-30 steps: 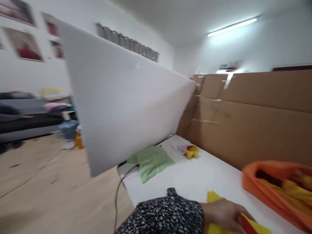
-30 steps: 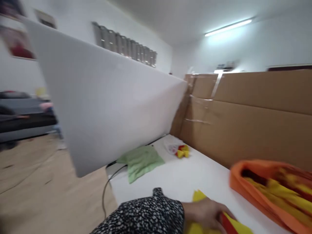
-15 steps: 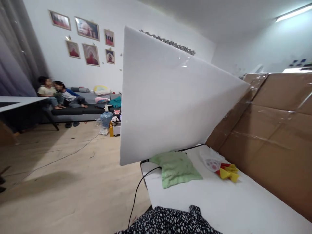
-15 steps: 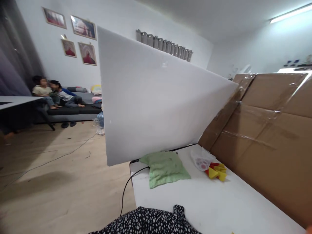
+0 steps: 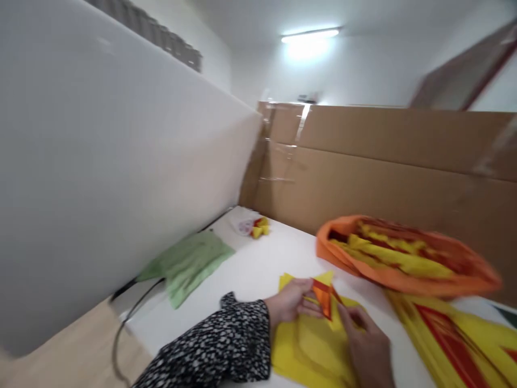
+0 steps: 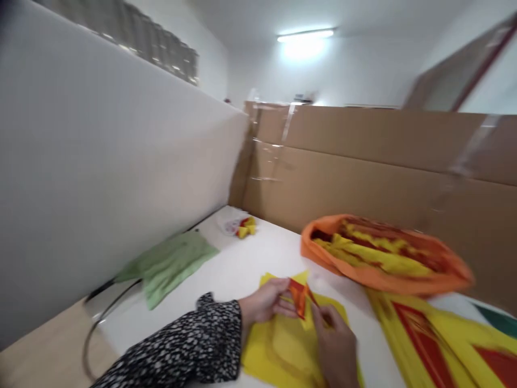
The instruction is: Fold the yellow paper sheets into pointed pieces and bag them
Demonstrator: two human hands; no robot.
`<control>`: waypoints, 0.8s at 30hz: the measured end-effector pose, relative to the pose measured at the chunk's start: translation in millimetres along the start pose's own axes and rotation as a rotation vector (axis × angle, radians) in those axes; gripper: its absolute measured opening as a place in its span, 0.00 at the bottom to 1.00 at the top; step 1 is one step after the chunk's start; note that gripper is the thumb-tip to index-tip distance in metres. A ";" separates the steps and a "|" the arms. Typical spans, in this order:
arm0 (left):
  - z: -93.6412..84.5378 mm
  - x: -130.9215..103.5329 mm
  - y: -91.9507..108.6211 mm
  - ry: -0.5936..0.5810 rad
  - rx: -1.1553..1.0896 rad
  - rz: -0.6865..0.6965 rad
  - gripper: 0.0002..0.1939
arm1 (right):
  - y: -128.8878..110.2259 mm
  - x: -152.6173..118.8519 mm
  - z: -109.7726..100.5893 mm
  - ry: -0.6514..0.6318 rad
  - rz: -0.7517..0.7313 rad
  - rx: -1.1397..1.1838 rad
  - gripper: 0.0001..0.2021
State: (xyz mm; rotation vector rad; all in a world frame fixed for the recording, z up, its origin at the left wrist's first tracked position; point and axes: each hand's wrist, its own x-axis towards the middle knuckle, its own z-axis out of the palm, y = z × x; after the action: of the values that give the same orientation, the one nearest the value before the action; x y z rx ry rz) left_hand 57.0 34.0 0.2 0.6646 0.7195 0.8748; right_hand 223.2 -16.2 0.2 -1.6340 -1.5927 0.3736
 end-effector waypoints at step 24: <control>6.2 -2.3 11.2 -0.114 0.279 0.116 0.25 | -7.3 18.3 -13.5 -0.112 -0.137 0.209 0.13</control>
State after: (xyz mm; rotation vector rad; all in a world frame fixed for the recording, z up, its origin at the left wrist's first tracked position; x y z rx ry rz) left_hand 55.9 36.1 13.0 1.0050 0.7119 0.8422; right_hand 230.5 -4.5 19.7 -1.3587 -1.6781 0.5478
